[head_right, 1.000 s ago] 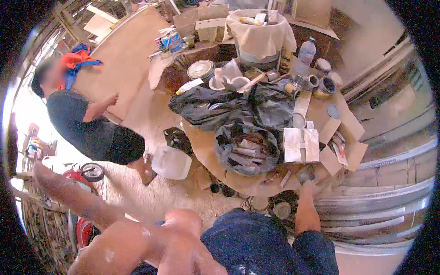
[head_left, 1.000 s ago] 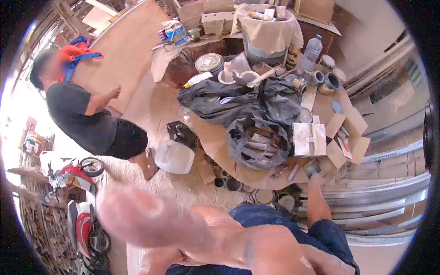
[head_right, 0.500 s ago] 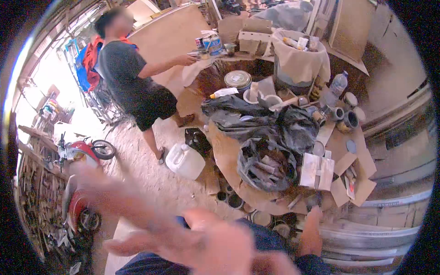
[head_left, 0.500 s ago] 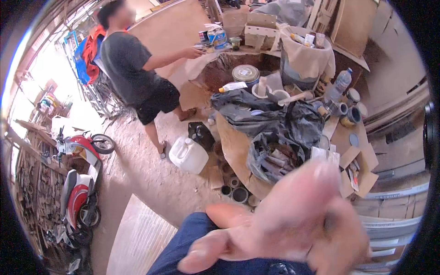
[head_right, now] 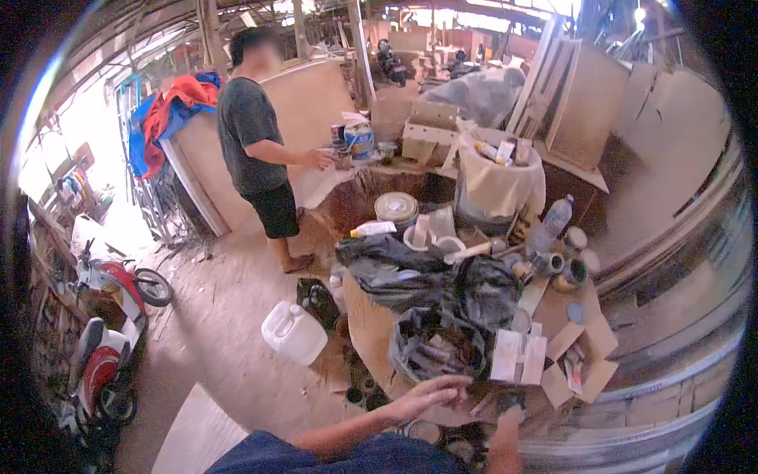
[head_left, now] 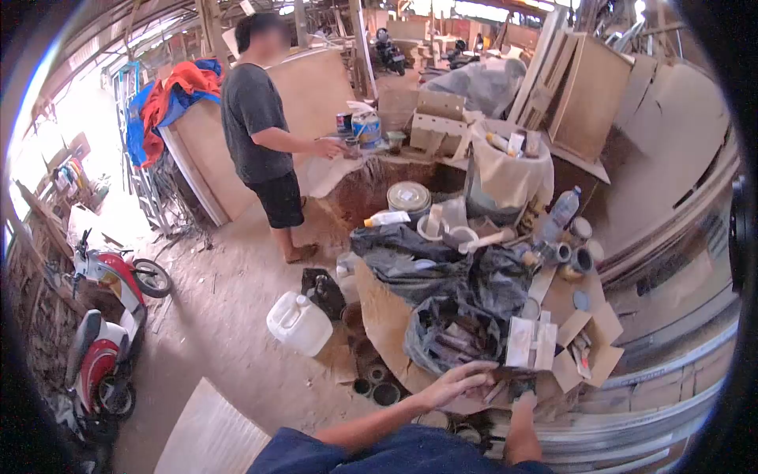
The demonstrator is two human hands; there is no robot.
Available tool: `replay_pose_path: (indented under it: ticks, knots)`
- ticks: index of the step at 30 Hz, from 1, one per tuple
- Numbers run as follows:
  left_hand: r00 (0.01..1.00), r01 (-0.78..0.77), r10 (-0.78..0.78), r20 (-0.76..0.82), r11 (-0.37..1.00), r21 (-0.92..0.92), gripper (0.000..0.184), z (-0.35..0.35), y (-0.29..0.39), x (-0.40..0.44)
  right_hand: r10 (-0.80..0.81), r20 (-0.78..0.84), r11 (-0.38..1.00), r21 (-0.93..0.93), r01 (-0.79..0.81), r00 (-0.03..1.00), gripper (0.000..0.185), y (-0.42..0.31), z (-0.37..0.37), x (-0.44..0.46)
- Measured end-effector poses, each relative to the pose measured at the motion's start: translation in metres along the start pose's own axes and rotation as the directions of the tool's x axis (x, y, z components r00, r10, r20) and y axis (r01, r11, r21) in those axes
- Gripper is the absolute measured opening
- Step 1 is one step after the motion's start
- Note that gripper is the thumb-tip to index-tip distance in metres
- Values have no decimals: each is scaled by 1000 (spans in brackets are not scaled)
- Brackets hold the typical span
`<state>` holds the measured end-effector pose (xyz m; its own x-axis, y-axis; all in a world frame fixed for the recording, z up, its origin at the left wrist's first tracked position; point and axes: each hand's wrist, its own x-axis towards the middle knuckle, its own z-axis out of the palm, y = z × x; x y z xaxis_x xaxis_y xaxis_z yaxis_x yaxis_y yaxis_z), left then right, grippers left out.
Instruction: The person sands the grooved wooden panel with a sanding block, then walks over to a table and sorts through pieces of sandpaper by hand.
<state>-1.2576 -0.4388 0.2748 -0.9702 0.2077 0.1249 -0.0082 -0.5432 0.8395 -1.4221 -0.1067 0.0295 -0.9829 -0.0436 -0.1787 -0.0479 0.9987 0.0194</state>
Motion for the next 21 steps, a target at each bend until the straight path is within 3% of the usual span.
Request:
replay_pose_path:
  ticks: [2,5,7,11,13,17,19,21]
  knots:
    - [993,60,-44,-105,985,159,48,-22,-33,-10,-71,-57,997,-23,69,996,25,4,0,-4]
    - [977,167,-125,-171,952,255,51,-47,-54,-39,-128,-106,991,-56,123,986,26,8,2,-8]
    - [940,288,-226,-256,928,237,50,-63,-70,-58,-103,-47,994,-43,101,994,29,11,12,-3]
    - [871,366,-250,-422,905,219,50,-75,-77,-92,11,233,1000,-10,-9,973,49,19,31,17]
    - [783,482,-327,-529,856,185,49,-81,-81,-103,-3,217,993,-118,30,976,51,12,34,26]
    - [775,480,-284,-565,846,233,47,-102,-122,-114,35,288,942,-329,64,957,58,-13,27,37]
    - [746,466,-316,-586,877,119,44,-101,-124,-116,50,283,957,-286,35,958,58,-23,25,40]
    - [783,407,-281,-555,906,115,44,-115,-149,-120,87,287,978,-208,-27,954,59,-35,8,34]
